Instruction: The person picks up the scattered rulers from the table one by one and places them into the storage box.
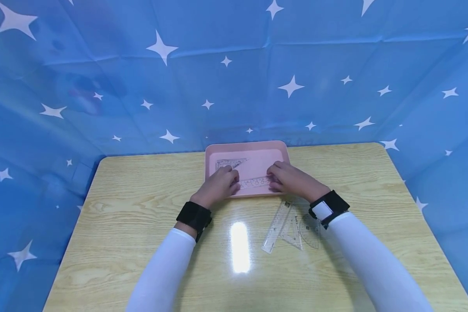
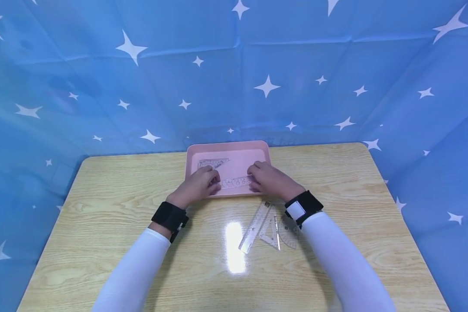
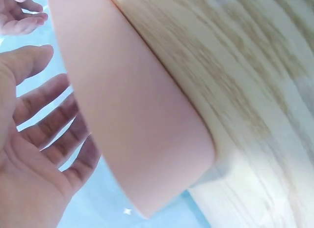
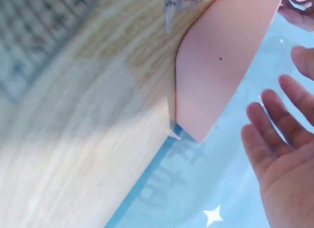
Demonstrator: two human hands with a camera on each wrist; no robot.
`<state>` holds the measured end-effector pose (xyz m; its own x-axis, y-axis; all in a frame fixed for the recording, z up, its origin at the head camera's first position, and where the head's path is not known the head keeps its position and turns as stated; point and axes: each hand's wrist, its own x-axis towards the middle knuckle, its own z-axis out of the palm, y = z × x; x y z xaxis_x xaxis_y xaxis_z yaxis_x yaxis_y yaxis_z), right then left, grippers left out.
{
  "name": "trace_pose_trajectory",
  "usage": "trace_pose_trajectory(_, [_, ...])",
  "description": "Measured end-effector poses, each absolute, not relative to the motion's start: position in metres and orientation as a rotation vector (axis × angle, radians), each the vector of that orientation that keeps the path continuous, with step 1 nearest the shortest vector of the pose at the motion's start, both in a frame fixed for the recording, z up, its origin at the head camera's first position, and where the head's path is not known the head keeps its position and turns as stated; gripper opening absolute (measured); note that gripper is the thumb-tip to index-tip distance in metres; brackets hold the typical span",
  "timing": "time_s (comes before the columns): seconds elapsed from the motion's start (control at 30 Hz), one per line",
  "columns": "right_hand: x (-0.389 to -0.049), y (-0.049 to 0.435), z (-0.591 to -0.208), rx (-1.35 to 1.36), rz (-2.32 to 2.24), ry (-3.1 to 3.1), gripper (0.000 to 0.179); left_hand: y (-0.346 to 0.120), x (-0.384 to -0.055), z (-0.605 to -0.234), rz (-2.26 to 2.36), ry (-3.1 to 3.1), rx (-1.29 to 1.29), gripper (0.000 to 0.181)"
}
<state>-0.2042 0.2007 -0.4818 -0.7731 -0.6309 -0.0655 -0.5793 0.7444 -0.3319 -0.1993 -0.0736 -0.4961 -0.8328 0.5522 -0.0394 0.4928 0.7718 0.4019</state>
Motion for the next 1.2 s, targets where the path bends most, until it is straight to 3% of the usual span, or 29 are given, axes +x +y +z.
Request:
trace_pose_trajectory(0.2, [-0.189, 0.212, -0.476, -0.983, -0.527, 2.851, 0.035, -0.072, -0.194, -0.493, 0.591, 2.859, 0.863, 0.019])
trace_pose_trajectory(0.8, [-0.143, 0.233, -0.477, -1.100, -0.585, 3.071, 0.018, -0.056, -0.155, -0.477, 0.468, 3.038, 1.160, 0.034])
trace_pose_trajectory(1.2, [-0.117, 0.245, -0.487, -0.933, -0.496, 3.080, 0.013, -0.049, -0.125, -0.477, 0.367, 3.068, 1.216, 0.038])
